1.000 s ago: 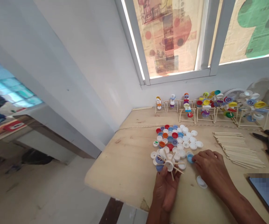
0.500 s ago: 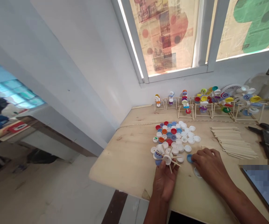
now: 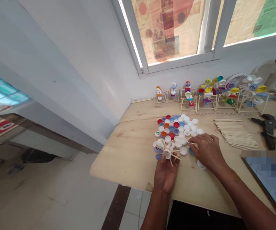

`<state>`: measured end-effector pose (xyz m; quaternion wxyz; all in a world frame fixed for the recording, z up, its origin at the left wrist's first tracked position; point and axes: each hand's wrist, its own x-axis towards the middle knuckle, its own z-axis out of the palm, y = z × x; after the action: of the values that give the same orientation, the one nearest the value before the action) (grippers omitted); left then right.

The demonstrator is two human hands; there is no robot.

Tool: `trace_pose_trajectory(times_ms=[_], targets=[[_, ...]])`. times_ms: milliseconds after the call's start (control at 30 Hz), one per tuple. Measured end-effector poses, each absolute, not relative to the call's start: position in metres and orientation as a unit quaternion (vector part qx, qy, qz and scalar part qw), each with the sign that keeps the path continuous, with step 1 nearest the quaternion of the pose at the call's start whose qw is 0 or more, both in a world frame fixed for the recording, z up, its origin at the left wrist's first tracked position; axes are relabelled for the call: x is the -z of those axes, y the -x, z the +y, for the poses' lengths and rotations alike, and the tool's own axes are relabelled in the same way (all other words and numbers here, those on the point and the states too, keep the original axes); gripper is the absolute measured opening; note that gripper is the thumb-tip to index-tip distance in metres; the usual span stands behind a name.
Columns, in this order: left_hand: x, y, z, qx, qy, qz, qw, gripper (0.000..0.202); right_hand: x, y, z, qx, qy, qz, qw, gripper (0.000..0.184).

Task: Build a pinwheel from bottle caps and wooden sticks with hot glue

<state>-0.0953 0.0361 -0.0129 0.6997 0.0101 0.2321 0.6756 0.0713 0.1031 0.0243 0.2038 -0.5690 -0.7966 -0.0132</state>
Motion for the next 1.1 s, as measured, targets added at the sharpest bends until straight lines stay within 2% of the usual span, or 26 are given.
trace_pose_trajectory(times_ms=[800, 1100], targets=[[0.014, 0.094, 0.038, -0.664, -0.01, 0.24, 0.708, 0.011, -0.038, -0.033, 0.121, -0.002, 0.568, -0.803, 0.179, 0.023], [0.01, 0.093, 0.035, -0.657, -0.001, 0.236, 0.716, 0.007, -0.029, -0.068, 0.079, 0.033, 0.544, -0.802, 0.243, 0.02]])
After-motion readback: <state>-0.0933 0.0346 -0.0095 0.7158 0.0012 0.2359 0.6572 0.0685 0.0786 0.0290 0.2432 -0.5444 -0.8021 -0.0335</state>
